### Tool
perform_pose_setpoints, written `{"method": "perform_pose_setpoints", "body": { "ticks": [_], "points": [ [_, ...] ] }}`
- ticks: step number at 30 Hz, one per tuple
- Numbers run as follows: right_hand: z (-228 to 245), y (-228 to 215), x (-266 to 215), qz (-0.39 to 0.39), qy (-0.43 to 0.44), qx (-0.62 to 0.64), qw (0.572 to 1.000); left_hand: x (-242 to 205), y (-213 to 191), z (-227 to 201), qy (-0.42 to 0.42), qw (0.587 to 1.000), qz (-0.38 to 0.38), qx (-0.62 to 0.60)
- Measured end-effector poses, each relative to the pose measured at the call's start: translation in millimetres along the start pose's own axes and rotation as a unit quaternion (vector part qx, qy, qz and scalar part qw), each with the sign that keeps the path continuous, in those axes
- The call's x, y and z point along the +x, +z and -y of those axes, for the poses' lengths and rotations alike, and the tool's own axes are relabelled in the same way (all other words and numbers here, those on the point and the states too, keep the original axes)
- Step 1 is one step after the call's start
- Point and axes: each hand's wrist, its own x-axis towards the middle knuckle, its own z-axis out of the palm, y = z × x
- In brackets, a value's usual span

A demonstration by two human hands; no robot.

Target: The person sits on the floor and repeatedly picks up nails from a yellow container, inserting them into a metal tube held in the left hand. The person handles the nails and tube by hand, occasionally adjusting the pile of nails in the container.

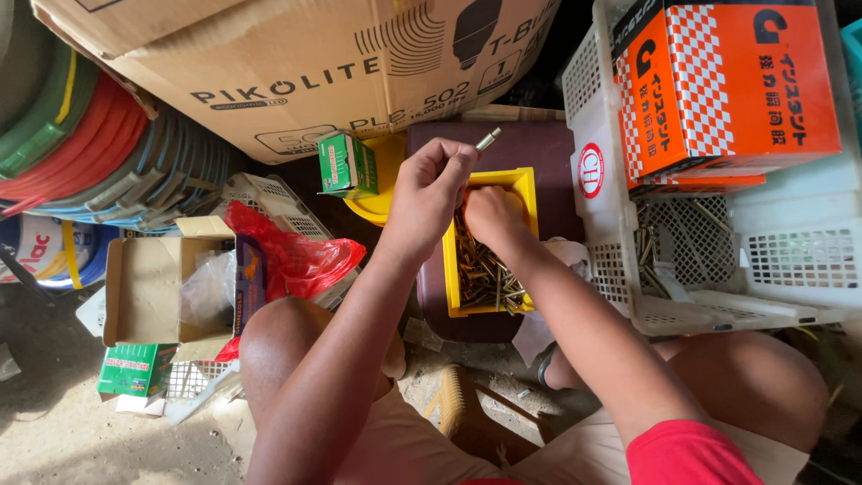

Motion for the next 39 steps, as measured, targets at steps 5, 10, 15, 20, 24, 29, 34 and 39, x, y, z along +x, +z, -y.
{"method": "perform_pose_setpoints", "body": {
  "ticks": [5, 10, 15, 20, 24, 29, 34, 39],
  "points": [
    [-2.9, -3.2, -1.2, 0.026, 0.021, 0.041, 0.999, -0.6, -0.4, -0.6, 0.000, 1.000, 0.003, 0.008],
    [-17.8, 18.8, 13.1, 0.002, 0.038, 0.037, 0.999, -3.4, -1.0, -3.2, 0.003, 1.000, 0.006, 0.017],
    [-6.5, -4.4, 3.5, 0.057, 0.104, 0.097, 0.988, -2.8, -1.7, -4.2, 0.006, 1.000, 0.009, 0.026],
    [-8.3, 3.1, 5.8, 0.058, 0.094, 0.117, 0.987, -1.8, -2.0, -3.7, 0.009, 1.000, 0.010, 0.025],
    [5.5, -1.5, 7.3, 0.052, 0.113, 0.071, 0.990, -0.6, -2.3, 0.0, 0.009, 0.999, 0.009, 0.032],
    [11.1, 3.0, 14.0, 0.074, 0.155, 0.075, 0.982, -2.7, -3.1, -2.8, 0.012, 0.999, 0.006, 0.032],
    [14.8, -1.2, 6.4, 0.064, 0.138, 0.011, 0.988, -3.1, -3.5, -2.8, 0.013, 0.999, 0.006, 0.035],
    [4.6, 19.6, 20.8, 0.010, 0.158, 0.040, 0.987, -5.5, -4.4, -5.4, 0.017, 1.000, 0.005, 0.024]
  ]
}}
